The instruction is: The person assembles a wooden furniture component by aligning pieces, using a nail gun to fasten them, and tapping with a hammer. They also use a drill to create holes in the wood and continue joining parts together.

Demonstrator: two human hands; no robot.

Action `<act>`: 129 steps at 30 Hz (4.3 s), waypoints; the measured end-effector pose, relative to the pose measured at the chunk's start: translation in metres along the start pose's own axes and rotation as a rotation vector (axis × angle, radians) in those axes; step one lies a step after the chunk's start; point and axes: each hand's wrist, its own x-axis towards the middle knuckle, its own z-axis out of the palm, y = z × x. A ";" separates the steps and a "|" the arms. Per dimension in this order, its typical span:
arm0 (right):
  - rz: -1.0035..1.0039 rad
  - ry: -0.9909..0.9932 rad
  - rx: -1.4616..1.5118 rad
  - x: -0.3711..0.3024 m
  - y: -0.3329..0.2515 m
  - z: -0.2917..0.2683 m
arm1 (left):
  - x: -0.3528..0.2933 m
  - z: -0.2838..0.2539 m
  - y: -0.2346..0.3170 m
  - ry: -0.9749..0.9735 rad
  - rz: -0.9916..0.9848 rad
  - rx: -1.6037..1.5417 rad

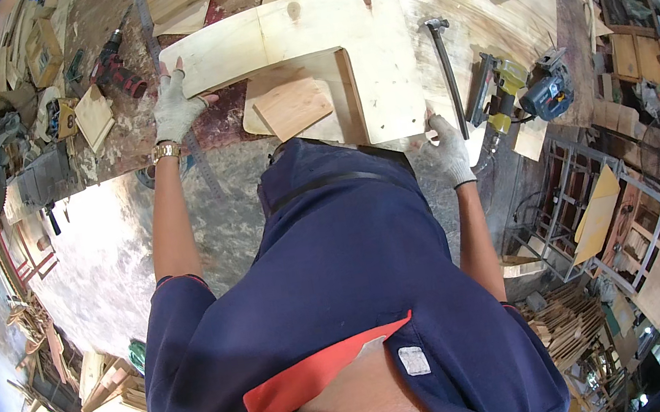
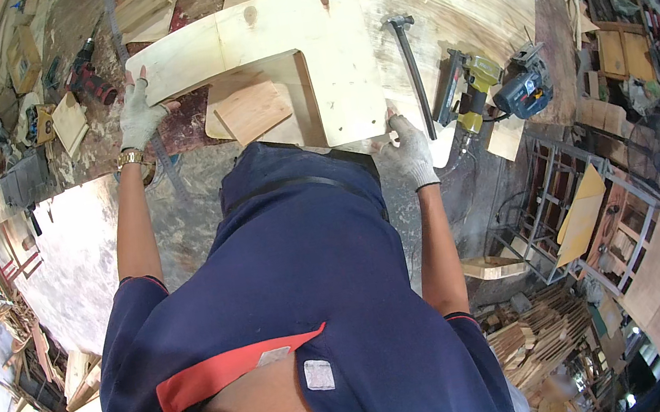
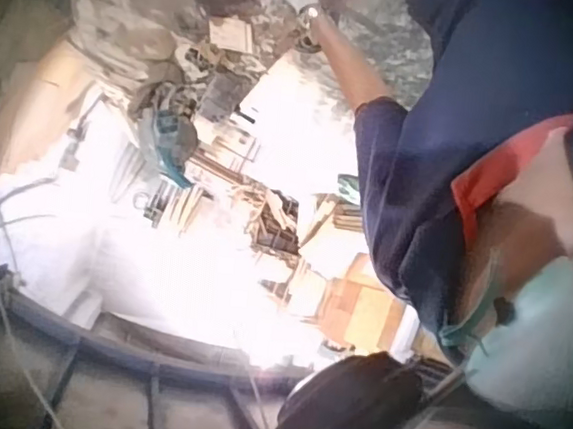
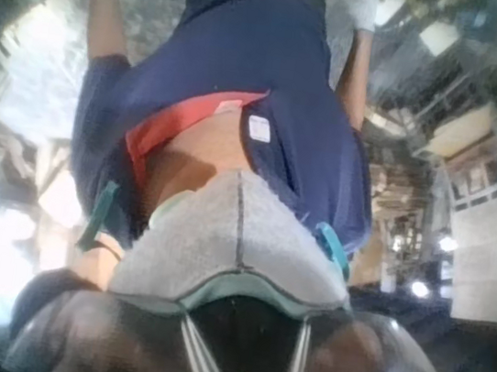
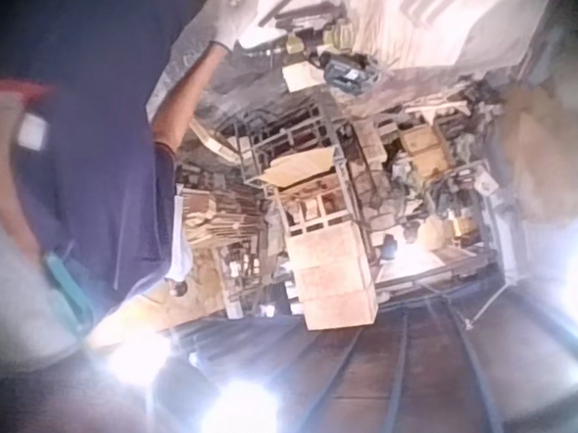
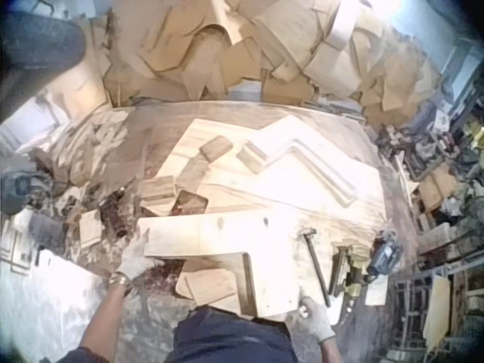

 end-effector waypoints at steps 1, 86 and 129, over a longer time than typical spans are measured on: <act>-0.010 -0.032 0.015 0.004 0.003 -0.002 | -0.001 -0.001 0.000 -0.014 -0.024 0.007; -0.212 -0.075 0.155 0.027 0.041 -0.019 | 0.060 -0.050 -0.022 -0.368 0.410 0.102; 0.388 0.519 0.547 -0.007 0.010 0.064 | 0.059 -0.043 -0.024 -0.304 0.417 0.183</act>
